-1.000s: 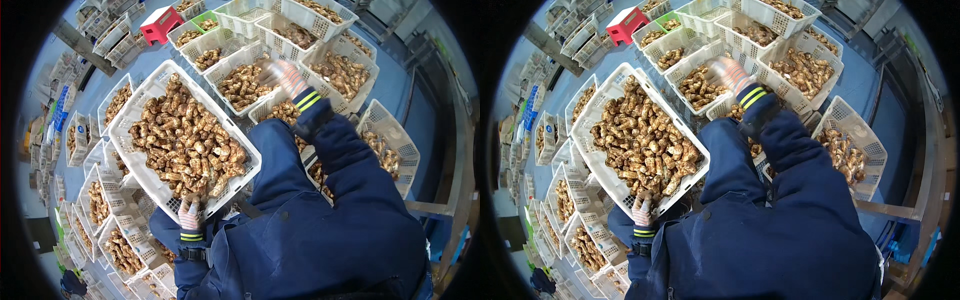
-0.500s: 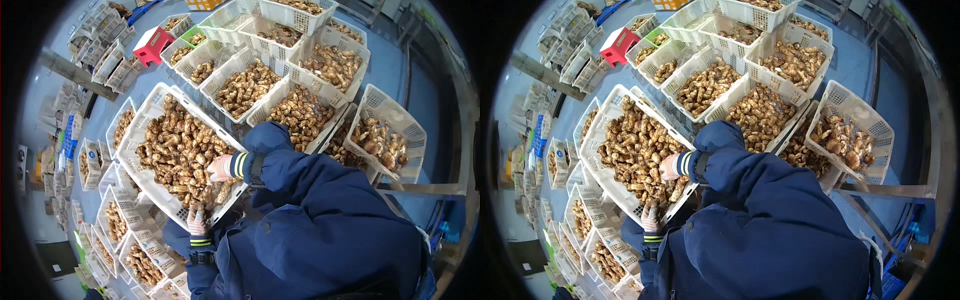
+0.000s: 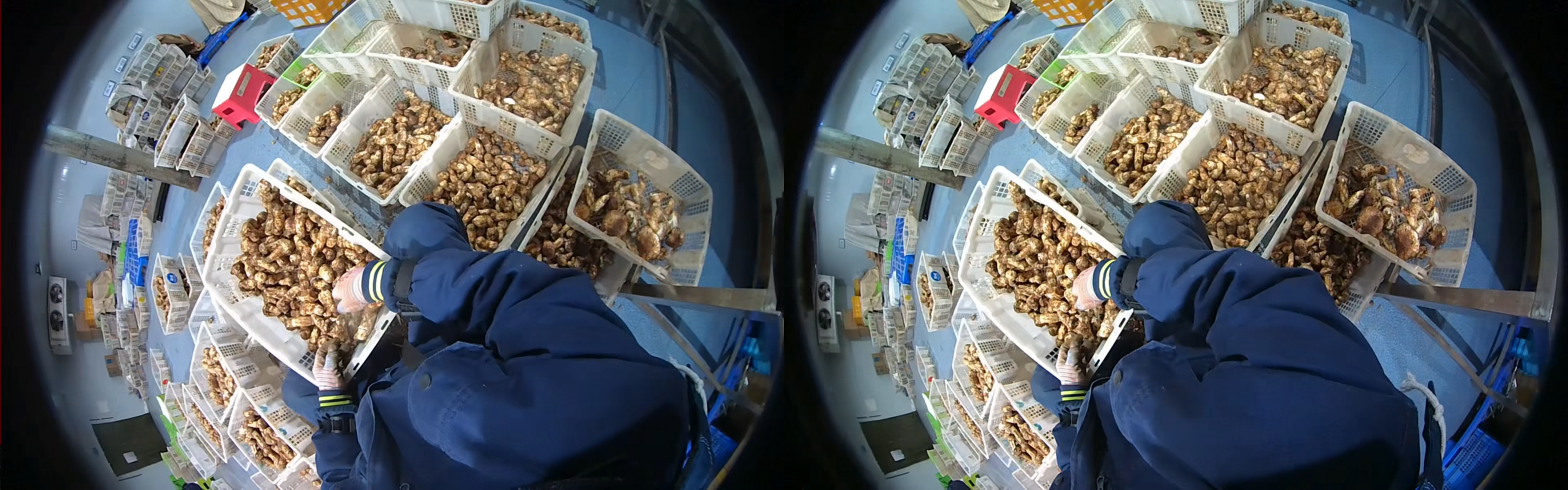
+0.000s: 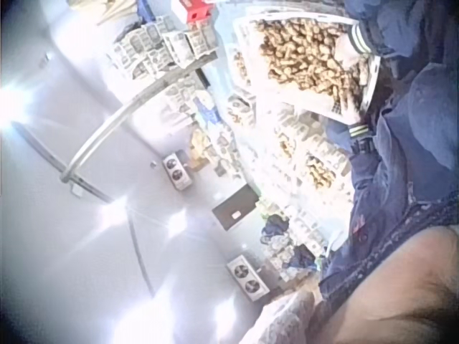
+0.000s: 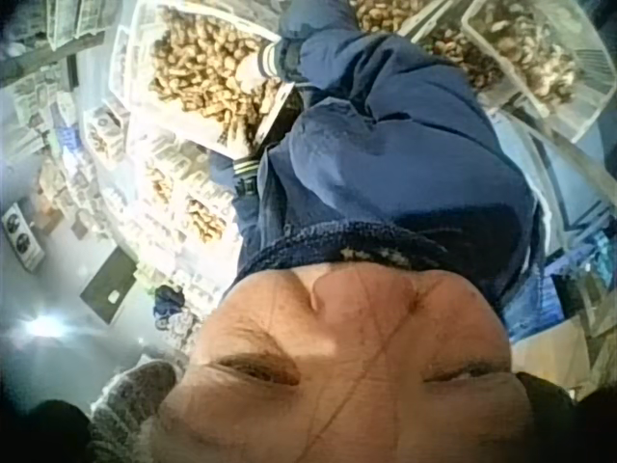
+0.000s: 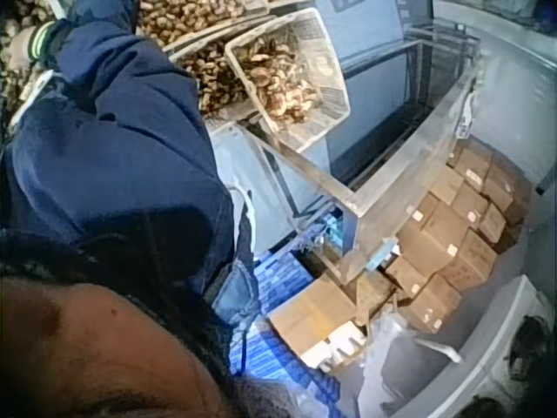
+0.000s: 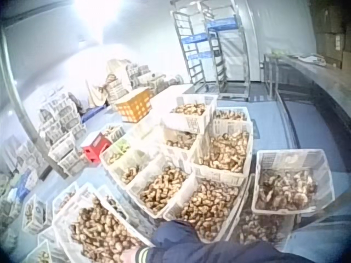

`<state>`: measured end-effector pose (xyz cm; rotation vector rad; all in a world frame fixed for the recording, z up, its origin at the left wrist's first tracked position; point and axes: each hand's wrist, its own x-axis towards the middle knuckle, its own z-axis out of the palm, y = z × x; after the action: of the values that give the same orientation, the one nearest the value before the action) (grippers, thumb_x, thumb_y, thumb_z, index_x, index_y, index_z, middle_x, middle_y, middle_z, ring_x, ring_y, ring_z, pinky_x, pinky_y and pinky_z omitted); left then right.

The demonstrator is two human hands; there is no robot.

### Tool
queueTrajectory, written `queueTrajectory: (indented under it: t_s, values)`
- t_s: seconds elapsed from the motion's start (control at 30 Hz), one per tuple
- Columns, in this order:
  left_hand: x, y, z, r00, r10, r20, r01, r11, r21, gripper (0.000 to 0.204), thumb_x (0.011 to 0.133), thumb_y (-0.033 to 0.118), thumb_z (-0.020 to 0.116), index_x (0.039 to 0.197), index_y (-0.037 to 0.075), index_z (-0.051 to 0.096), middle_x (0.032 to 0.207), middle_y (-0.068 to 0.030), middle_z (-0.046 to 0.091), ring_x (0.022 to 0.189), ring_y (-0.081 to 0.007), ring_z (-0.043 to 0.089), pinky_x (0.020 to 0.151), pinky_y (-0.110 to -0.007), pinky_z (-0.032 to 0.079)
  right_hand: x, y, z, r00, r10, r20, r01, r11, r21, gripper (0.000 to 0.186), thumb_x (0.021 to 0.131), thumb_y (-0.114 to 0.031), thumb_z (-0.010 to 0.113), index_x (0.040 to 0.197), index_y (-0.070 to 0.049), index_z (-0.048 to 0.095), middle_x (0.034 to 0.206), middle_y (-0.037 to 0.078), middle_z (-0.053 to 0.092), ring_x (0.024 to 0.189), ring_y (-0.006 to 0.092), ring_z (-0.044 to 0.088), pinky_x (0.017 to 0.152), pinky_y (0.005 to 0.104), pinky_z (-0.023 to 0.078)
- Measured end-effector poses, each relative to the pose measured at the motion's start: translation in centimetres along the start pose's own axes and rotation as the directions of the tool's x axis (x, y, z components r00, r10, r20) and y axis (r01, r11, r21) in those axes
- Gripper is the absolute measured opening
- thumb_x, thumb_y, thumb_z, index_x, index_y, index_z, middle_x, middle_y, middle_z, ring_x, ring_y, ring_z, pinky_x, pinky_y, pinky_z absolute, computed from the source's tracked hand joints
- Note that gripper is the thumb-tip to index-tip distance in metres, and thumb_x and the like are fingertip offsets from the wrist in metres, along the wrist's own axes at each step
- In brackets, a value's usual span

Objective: The person sorts ginger roots by hand, picking them up from a white plastic crate and placing them into another crate. The process involves repetitive picking and placing of the roots to organize them within the containers.

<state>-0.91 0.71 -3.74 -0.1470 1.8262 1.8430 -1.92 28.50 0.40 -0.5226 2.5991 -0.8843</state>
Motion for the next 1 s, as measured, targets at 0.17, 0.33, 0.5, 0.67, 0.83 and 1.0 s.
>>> queueTrajectory:
  t_s: [0.17,0.33,0.5,0.67,0.83,1.0]
  values:
    - [-0.3,-0.3,-1.0,0.999,-0.034,-0.001,0.034,0.999,0.001,0.024,0.088,0.02,0.064,0.104,0.003,0.059,0.091,-0.0076,0.065,0.08,-0.0176,0.063,0.071,-0.03,0.053,1.4,-0.3,0.9,0.992,0.126,0.017,-0.127,0.988,0.087,0.041,0.081,-0.038,0.052,0.1,-0.005,0.065,0.096,0.018,0.066,0.091,0.0359,0.062,0.082,0.0447,0.047]
    - [-2.0,1.2,1.1,0.998,0.059,0.008,-0.059,0.998,-0.018,0.019,0.088,0.02,0.063,0.1,0.004,0.061,0.089,-0.0053,0.063,0.078,-0.0149,0.06,0.069,-0.027,0.05,1.0,0.5,0.6,0.991,0.12,0.06,-0.124,0.99,0.065,0.049,0.083,-0.038,0.048,0.115,-0.003,0.059,0.112,0.023,0.061,0.104,0.037,0.058,0.089,0.0437,0.045]
    - [-1.5,-0.3,-1.1,0.978,0.112,0.176,-0.063,0.964,-0.259,0.018,0.088,0.018,0.063,0.092,0.0,0.061,0.073,-0.007,0.061,0.059,-0.0145,0.055,0.052,-0.025,0.045,1.4,1.2,0.9,0.993,0.089,-0.076,-0.081,0.992,0.095,0.041,0.087,-0.037,0.048,0.106,-0.004,0.06,0.101,0.022,0.063,0.096,0.0365,0.059,0.085,0.0432,0.046]
    - [-1.2,-0.3,-0.9,0.987,0.136,0.091,-0.118,0.975,-0.187,0.033,0.093,0.033,0.057,0.087,0.001,0.059,0.069,-0.0076,0.06,0.062,-0.0161,0.058,0.058,-0.028,0.049,3.4,-1.1,-4.6,0.876,0.261,-0.405,-0.246,0.965,0.09,0.041,0.088,-0.024,0.055,0.124,-0.006,0.055,0.113,0.019,0.061,0.106,0.0299,0.058,0.092,0.036,0.044]
    - [-1.3,1.5,0.4,0.982,0.174,0.078,-0.133,0.916,-0.378,0.031,0.095,0.033,0.053,0.089,0.002,0.054,0.079,-0.0098,0.06,0.071,-0.0171,0.057,0.067,-0.032,0.051,12.5,-0.8,-8.3,0.881,0.072,-0.468,-0.168,0.971,-0.167,0.056,0.086,-0.033,0.053,0.138,-0.014,0.04,0.138,0.018,0.043,0.122,0.0331,0.046,0.102,0.04,0.038]
    - [-1.4,2.6,0.1,0.936,0.324,0.138,-0.285,0.927,-0.243,0.031,0.097,0.033,0.05,0.09,0.003,0.055,0.083,-0.007,0.059,0.075,-0.0128,0.056,0.069,-0.027,0.048,21.6,-3.0,-7.9,0.908,0.181,-0.377,-0.304,0.904,-0.299,0.061,0.088,-0.036,0.052,0.144,-0.022,0.031,0.149,0.013,0.028,0.134,0.0331,0.031,0.11,0.0418,0.03]
